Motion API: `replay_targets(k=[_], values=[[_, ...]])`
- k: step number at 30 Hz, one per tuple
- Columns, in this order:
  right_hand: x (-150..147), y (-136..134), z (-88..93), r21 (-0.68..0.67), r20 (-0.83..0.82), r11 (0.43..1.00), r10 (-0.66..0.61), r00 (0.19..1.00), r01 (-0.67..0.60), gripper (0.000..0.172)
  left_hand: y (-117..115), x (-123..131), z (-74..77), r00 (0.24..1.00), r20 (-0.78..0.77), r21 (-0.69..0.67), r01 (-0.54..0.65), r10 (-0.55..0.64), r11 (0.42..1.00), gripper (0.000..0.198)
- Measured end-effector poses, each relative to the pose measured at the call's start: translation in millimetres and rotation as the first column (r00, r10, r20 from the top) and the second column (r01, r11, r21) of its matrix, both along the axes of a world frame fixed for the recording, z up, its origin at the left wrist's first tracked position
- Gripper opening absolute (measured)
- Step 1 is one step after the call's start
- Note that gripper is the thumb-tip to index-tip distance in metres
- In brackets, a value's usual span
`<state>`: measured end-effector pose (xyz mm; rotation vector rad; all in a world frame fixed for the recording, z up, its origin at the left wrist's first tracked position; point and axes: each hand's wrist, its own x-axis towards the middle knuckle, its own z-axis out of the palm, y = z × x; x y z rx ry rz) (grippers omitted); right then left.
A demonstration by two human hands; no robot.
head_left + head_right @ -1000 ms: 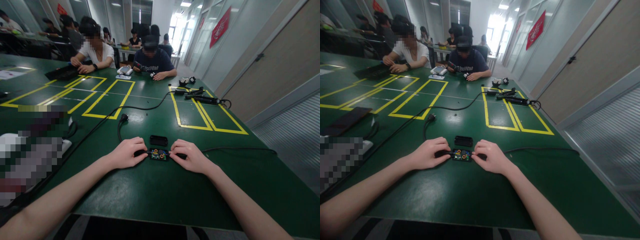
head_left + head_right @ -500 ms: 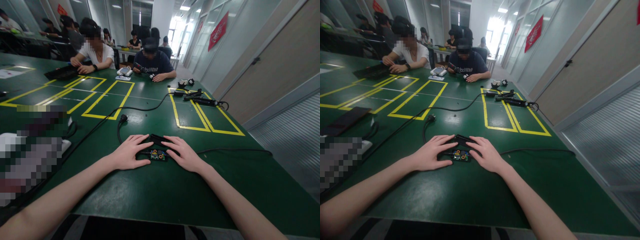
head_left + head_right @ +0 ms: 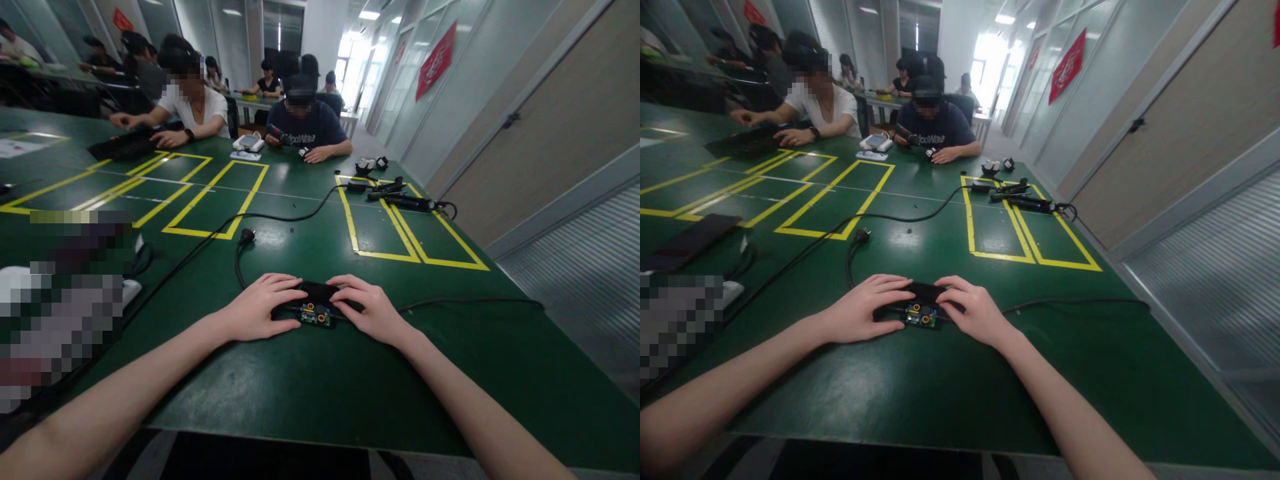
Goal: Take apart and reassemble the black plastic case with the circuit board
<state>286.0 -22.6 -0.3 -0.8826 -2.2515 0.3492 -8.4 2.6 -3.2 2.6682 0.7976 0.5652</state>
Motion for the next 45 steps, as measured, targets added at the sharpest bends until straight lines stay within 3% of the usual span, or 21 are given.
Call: replay_targets(k=[7, 11, 15, 23, 29, 32, 45], values=[[-9, -5, 1.4, -0.04, -0.14, 0.999, 0.007, 0.99, -0.013, 0.012, 0, 2, 3.2, 0.997, 0.063, 0.016, 0.038, -0.039, 0.999, 0.041], [-10, -7, 6.0, 0.023, -0.16, 1.0, 0.012, 0.987, -0.008, 0.013, -2, 4, 6.2, 0.993, 0.105, 0.023, 0.043, -0.045, 0.999, 0.031], [-11, -10, 10.9, 0.069, -0.138, 0.997, 0.053, 0.989, -0.044, 0.015, -5, 6, 10.6, 0.986, 0.166, -0.064, 0.035, -0.024, 0.997, 0.026], [-11, -13, 14.0, 0.022, -0.091, 0.991, 0.134, 0.987, -0.133, 0.02, -11, 9, 14.7, 0.973, 0.231, -0.25, 0.034, 0.026, 0.968, 0.028], [-10, -14, 13.7, -0.025, -0.02, 0.992, 0.12, 0.993, -0.12, 0.016, -11, 9, 11.8, 0.982, 0.189, -0.215, 0.018, 0.024, 0.976, 0.023], [-10, -14, 13.0, -0.053, 0.005, 0.993, 0.104, 0.995, -0.104, 0.016, -12, 8, 12.2, 0.985, 0.171, -0.167, 0.04, -0.011, 0.985, 0.03], [-11, -12, 11.6, -0.053, 0.001, 0.987, 0.152, 0.988, -0.151, 0.017, -7, 8, 11.3, 0.987, 0.159, -0.141, 0.057, -0.034, 0.988, 0.032]])
